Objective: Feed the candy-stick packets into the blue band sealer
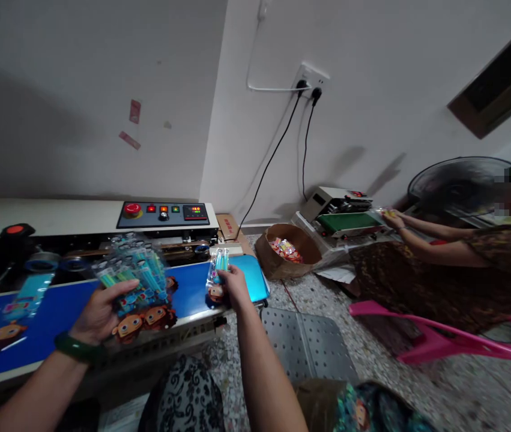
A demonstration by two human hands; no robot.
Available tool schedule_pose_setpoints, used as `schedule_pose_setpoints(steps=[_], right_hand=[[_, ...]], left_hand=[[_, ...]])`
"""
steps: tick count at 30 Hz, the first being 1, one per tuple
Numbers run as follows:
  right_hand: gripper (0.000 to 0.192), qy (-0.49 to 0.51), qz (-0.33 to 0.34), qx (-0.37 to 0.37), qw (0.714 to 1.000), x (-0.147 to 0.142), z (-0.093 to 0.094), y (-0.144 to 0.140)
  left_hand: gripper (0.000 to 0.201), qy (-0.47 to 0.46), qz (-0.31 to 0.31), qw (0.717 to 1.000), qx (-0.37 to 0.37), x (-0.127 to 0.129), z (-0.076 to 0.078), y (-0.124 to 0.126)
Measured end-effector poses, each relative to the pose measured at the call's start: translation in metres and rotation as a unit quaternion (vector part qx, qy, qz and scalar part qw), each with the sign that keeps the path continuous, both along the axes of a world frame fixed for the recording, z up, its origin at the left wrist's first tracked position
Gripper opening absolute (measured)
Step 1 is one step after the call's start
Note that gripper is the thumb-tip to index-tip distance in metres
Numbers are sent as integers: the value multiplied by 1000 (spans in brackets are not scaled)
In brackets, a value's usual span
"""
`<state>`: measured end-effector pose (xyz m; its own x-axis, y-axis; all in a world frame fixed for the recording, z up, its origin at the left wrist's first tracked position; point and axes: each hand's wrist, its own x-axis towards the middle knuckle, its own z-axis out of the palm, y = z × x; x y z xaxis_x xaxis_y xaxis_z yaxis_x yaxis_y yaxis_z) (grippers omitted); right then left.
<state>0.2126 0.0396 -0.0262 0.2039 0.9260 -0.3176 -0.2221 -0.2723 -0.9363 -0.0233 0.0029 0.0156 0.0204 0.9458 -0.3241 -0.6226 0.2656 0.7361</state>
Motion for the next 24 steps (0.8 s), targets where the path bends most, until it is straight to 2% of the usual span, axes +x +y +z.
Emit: schedule_pose_setpoints(steps=[5, 8, 11, 14, 16, 18, 21, 24], right_hand=[[19, -31, 58, -28, 997, -11, -1, 20], [22, -61, 55, -10, 997, -17, 4, 25], [24, -107, 44, 100, 988, -31, 19, 9], [24, -193, 107, 227, 948, -54, 37, -18], [27, -264, 134, 263, 918, -67, 45, -33], [27, -302, 138, 274, 903, -76, 47, -39], [25, -278, 148, 267, 911, -77, 44, -37], [27, -195, 157, 245, 937, -72, 38, -34]], left_hand=[[40, -24, -10, 1000, -6, -1, 2, 0], [33, -35, -18, 999, -25, 2, 2, 0], [26, -45, -23, 998, -47, 7, -1, 1], [26, -22, -7, 999, -25, 12, -4, 2], [28, -3, 1, 1000, 5, 16, -6, 1], [30, 11, -2, 1000, 29, 19, -6, 0], [27, 27, -24, 999, 40, 22, -5, -2], [25, 29, -38, 997, 57, 24, -4, -2]])
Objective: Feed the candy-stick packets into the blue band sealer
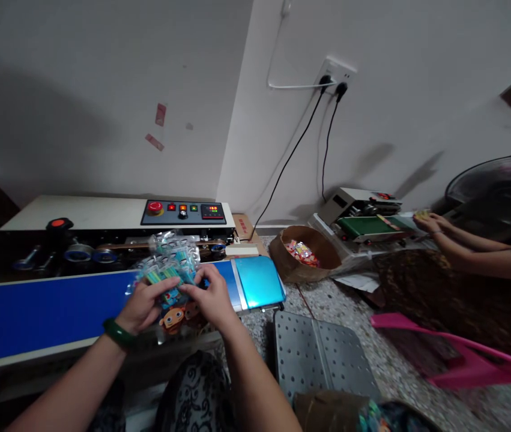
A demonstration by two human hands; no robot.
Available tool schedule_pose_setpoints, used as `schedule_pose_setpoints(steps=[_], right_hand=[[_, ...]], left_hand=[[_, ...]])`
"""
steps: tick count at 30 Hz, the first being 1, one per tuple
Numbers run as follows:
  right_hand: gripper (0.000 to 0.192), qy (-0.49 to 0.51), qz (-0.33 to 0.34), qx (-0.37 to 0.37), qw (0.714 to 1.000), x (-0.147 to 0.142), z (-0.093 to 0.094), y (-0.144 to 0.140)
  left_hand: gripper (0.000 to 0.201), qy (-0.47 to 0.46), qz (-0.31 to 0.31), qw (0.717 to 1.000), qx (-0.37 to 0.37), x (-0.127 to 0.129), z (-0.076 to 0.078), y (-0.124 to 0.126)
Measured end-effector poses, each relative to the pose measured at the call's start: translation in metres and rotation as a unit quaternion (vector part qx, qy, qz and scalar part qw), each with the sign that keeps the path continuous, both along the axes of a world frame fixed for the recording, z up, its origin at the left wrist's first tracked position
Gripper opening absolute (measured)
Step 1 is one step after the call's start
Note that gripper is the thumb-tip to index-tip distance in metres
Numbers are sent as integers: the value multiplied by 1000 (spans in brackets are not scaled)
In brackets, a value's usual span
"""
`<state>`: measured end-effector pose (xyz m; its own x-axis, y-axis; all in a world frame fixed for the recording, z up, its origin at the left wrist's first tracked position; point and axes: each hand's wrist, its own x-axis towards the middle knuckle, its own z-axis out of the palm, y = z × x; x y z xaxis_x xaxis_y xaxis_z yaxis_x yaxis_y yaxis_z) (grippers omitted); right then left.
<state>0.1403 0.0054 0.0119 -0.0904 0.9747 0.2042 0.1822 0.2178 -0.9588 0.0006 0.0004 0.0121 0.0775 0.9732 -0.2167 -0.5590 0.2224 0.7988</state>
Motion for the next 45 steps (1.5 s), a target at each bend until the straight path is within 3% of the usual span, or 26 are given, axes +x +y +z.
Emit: schedule_pose_setpoints(steps=[7, 14, 18, 22, 24, 28, 33, 36, 39, 42, 45], right_hand=[[26, 158, -31, -61, 985, 3, -16, -6], [18, 141, -18, -46, 989, 0, -18, -6], [18, 220, -89, -45, 970, 1, -25, -3], [27, 291, -190, -79, 934, 24, -35, 10], [31, 274, -209, -125, 930, 42, -40, 20], [25, 195, -184, -231, 935, 69, -45, 42], [19, 153, -143, -267, 941, 69, -43, 64], [19, 136, -149, -254, 946, 59, -39, 71], [21, 126, -161, -181, 962, 47, -28, 62], [23, 100, -83, -86, 988, 30, -13, 42], [20, 71, -10, -45, 996, 15, -2, 25]], left_hand=[[38, -12, 18, 1000, -5, 6, -3, 2], [41, 4, 41, 999, 5, 10, -6, 3], [35, -3, 55, 998, -3, 11, -7, 3], [37, -4, 84, 996, -26, 4, -8, 8], [40, -2, 101, 994, -27, -3, -8, 10], [46, -6, 106, 994, -30, -13, -4, 10], [51, -6, 87, 996, -26, -12, -2, 8], [54, -3, 86, 996, -17, -9, -3, 9], [54, -2, 81, 997, -10, -6, -5, 10], [46, 11, 60, 998, 1, -5, -7, 9], [38, 33, 37, 999, 17, -2, -8, 8]])
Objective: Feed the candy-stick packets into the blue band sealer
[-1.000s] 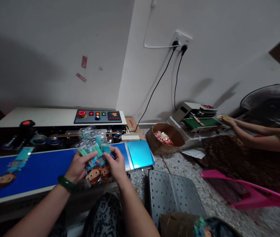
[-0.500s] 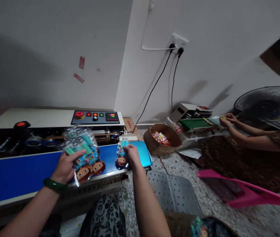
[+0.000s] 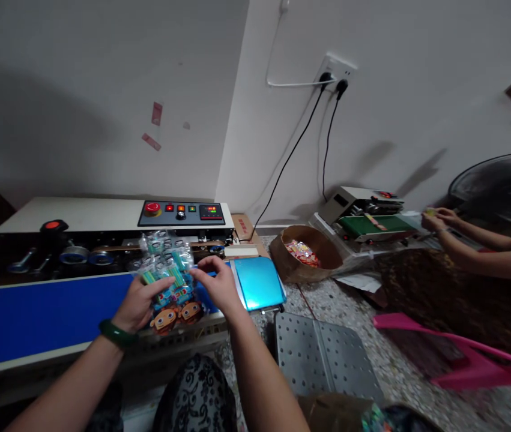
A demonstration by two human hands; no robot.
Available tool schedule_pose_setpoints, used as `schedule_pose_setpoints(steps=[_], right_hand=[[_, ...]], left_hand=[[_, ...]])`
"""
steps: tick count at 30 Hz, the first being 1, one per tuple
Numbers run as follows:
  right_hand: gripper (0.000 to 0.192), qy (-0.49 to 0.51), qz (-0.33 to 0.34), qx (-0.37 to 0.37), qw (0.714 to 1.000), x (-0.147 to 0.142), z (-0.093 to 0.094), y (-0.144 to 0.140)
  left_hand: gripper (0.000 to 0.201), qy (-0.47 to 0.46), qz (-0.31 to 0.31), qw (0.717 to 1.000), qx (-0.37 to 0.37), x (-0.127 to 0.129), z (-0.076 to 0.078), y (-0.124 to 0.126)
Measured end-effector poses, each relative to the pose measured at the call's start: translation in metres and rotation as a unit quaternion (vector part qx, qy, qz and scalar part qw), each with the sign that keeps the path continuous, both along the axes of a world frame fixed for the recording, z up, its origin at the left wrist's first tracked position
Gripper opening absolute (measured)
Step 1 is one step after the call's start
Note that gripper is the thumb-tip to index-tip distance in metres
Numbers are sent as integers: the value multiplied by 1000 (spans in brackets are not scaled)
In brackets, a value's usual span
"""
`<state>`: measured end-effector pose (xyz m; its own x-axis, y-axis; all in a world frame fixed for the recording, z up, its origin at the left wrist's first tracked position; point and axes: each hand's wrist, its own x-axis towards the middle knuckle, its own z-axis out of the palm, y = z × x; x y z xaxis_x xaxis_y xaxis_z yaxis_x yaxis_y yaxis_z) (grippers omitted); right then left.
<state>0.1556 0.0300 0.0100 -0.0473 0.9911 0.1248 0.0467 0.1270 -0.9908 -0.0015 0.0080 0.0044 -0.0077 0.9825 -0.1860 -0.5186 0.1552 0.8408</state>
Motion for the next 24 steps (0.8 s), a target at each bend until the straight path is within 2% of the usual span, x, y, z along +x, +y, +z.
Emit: schedule_pose_setpoints(steps=[2, 5, 8, 13, 18, 24], right_hand=[[18, 7, -5, 24, 1000, -7, 2, -5], [17, 77, -59, 48, 994, -13, 1, -6], [16, 140, -87, 29, 986, -15, -1, -8], [15, 84, -83, 41, 992, -18, -4, -11], [13, 137, -107, 44, 984, -21, -12, -14], [16, 152, -164, 35, 974, -23, -18, -18]], left_hand=[[37, 0, -6, 1000, -3, 3, 0, -1], [35, -14, 5, 1000, -15, 7, 0, -1], [31, -17, 9, 1000, -14, 12, -1, -1], [34, -12, -8, 1000, -14, 18, -3, -1], [41, -35, -18, 999, -26, 21, -4, -2], [37, -37, -21, 999, -28, 23, -3, -2]])
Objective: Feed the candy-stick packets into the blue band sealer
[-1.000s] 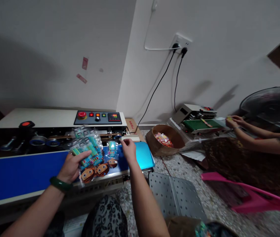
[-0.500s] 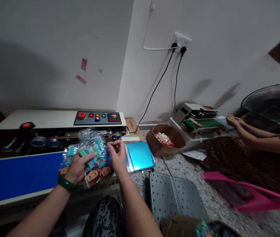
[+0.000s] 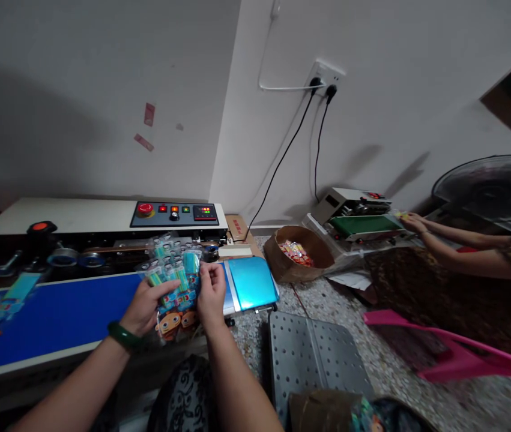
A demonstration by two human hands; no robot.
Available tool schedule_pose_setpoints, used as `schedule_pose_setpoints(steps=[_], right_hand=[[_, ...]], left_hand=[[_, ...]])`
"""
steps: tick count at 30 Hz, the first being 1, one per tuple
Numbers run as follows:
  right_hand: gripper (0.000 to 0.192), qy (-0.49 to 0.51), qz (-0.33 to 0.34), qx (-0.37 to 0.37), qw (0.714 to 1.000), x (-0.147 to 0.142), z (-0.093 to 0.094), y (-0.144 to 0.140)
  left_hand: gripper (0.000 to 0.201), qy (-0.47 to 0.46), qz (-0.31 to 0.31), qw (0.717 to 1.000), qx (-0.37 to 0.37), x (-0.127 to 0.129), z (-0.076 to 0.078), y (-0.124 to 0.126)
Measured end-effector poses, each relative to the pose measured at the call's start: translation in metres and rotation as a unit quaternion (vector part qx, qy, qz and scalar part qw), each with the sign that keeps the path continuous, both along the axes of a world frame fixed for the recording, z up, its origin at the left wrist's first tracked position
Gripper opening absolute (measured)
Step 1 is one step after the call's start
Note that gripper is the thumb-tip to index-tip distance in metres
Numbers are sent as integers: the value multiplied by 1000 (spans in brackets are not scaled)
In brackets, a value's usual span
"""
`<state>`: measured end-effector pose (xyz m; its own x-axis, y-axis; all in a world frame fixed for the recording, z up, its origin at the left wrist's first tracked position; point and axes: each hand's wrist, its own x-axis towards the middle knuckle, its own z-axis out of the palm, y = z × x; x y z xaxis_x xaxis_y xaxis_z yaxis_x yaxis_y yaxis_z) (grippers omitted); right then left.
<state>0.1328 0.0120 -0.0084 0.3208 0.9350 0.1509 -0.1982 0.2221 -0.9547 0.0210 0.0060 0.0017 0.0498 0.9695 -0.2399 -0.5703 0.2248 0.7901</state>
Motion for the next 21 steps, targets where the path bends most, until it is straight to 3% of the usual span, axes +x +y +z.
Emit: schedule_pose_setpoints(steps=[6, 15, 21], right_hand=[[19, -65, 52, -28, 996, 4, 1, 1], [24, -108, -64, 23, 992, 2, -7, 0], [28, -43, -121, -26, 991, 3, -3, 0]], left_hand=[[37, 1, 8, 1000, 11, 0, -2, 0], [42, -22, 41, 999, -4, 6, 1, 0], [41, -27, 45, 998, -15, 6, -1, 0]])
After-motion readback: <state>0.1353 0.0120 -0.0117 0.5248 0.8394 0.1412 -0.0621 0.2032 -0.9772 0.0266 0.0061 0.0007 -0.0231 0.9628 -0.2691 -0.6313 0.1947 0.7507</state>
